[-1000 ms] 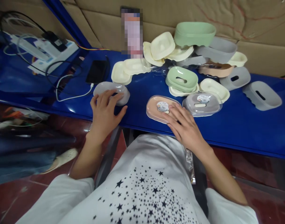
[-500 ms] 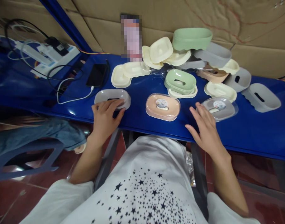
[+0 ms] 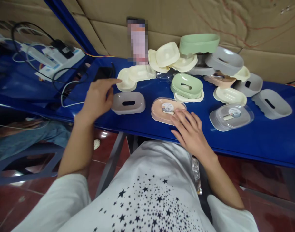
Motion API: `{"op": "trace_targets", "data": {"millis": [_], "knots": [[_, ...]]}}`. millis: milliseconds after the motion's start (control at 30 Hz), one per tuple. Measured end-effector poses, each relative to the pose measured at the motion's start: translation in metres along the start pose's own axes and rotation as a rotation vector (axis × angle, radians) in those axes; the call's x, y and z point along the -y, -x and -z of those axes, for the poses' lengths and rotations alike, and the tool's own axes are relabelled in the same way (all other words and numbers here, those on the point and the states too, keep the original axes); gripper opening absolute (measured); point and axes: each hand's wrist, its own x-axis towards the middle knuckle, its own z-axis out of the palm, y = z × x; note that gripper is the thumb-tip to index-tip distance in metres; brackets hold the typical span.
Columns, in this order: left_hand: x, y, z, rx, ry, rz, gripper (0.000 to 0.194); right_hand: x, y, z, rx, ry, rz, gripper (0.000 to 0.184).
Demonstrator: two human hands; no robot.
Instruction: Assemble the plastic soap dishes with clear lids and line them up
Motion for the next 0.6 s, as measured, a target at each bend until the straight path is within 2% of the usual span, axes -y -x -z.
{"op": "trace_targets", "data": {"millis": [67,167,233,333,433,500,600], "knots": [[0.026,-0.026,-0.001,0.163,-0.028,-0.011,0.043,0.017,-0.017,-0.005,0.024,-0.018,0.062,0.063],[0.049,-0.049,-0.01,0.28,-0.018,-0.003,0.036,0.048,-0.056,-0.019,0.094,-0.034,0.165,0.057],[0.051,-0.05,-0.016,0.306,0.011,-0.016,0.033,0.064,-0.085,-0.032,0.131,-0.008,0.201,0.056],[0.038,-0.035,-0.019,0.3,0.069,-0.058,0.033,0.075,-0.116,-0.049,0.158,0.036,0.185,0.052],[0.02,-0.013,-0.018,0.251,0.121,-0.052,0.028,0.073,-0.118,-0.05,0.169,0.066,0.183,0.036],[0.008,0.0,-0.017,0.206,0.155,-0.037,0.024,0.068,-0.104,-0.043,0.142,0.079,0.225,0.029],[-0.008,0.016,-0.02,0.18,0.165,-0.034,0.022,0.059,-0.077,-0.031,0.055,0.065,0.23,0.027]]}}
